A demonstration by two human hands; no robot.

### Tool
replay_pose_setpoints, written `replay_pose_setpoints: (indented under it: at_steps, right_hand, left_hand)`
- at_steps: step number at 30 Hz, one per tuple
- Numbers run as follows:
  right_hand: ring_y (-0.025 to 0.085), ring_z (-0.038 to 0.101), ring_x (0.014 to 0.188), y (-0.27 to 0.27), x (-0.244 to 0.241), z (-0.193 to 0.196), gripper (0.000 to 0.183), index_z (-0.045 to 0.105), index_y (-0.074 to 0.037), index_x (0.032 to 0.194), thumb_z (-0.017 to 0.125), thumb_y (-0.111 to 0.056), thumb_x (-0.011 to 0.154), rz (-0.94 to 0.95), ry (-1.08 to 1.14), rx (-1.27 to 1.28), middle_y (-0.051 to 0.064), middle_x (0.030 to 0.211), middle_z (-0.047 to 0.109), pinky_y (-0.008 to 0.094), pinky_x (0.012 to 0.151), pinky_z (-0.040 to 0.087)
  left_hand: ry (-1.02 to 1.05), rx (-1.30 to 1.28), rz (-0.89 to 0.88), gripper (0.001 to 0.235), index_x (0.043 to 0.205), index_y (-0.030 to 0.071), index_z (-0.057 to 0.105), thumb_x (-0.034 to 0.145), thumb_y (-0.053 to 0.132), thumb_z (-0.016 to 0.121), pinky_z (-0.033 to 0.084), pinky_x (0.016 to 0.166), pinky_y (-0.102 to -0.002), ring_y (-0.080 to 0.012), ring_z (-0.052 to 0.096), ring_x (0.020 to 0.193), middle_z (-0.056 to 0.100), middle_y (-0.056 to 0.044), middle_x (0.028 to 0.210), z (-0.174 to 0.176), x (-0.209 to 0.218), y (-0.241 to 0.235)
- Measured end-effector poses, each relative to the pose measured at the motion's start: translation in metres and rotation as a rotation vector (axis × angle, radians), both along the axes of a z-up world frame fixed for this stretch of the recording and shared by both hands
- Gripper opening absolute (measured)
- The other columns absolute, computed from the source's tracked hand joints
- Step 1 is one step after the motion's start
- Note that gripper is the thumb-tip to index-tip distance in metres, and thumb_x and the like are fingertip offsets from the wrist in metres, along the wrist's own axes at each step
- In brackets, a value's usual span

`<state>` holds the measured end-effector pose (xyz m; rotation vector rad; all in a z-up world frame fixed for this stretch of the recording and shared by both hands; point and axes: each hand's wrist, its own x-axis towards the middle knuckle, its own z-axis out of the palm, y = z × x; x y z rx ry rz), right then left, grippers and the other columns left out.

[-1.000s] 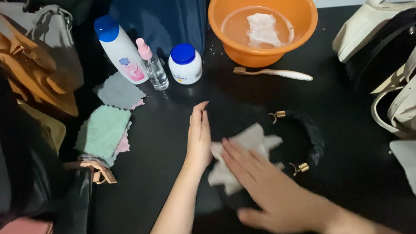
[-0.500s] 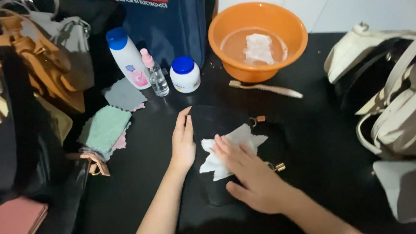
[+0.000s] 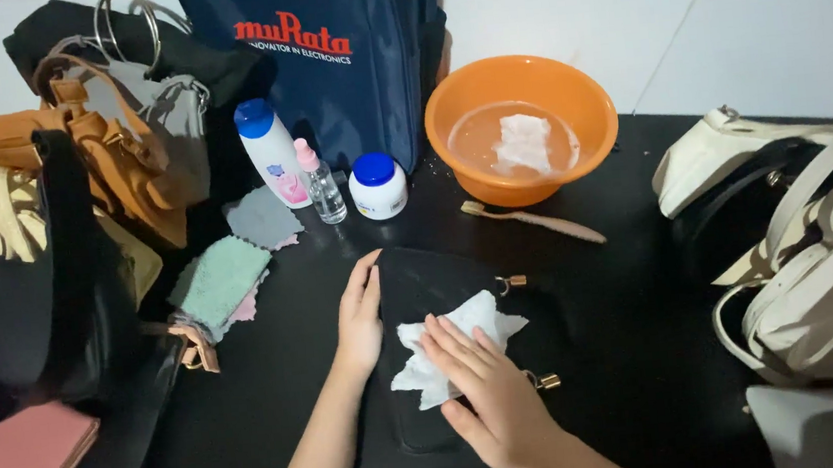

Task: Cleaning a black leather handbag using a spray cleaner and multiple cloths to wipe and buff the surface.

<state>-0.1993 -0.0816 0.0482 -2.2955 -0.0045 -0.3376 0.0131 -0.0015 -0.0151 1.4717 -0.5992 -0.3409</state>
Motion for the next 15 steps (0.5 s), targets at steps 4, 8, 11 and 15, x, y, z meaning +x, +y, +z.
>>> replay_pose_setpoints:
  at_steps: [4,8,11,15]
  right_hand:
    - [0.029,0.026,0.156,0.001,0.004,0.005,0.071,0.036,-0.001,0.157,0.024,-0.049,0.106,-0.01,0.109,-0.024,0.017,0.167,0.033,0.049,0.122,0.014]
    - [0.03,0.03,0.155,0.005,0.003,0.005,0.072,0.039,-0.008,0.156,0.026,-0.056,0.104,-0.064,0.11,-0.032,0.012,0.166,0.038,0.054,0.12,0.019]
    - [0.029,0.029,0.156,0.005,0.003,0.009,0.071,0.037,-0.01,0.158,0.03,-0.055,0.104,-0.072,0.107,-0.02,0.011,0.167,0.035,0.054,0.121,0.02]
    - [0.029,0.03,0.156,0.008,0.002,0.014,0.072,0.038,-0.012,0.158,0.031,-0.058,0.103,-0.087,0.095,0.005,0.011,0.167,0.036,0.053,0.122,0.017]
  left_hand:
    - [-0.038,-0.003,-0.048,0.039,0.131,0.011,0.063,0.107,0.032,0.041,0.046,0.105,-0.029,-0.0149,0.062,0.121,0.068,-0.003,0.128,0.001,0.0,0.0]
    - [-0.037,0.017,-0.028,0.039,0.131,0.01,0.063,0.106,0.032,0.041,0.043,0.108,-0.029,-0.0148,0.061,0.123,0.067,-0.004,0.13,0.003,-0.001,0.003]
    - [-0.027,0.031,-0.04,0.042,0.133,0.01,0.061,0.105,0.035,0.04,0.043,0.11,-0.031,-0.0169,0.06,0.126,0.066,-0.004,0.133,0.008,-0.001,0.004]
    - [-0.01,0.041,-0.069,0.045,0.131,0.012,0.061,0.105,0.041,0.038,0.043,0.107,-0.031,-0.0163,0.061,0.122,0.066,-0.004,0.129,0.017,-0.004,0.005]
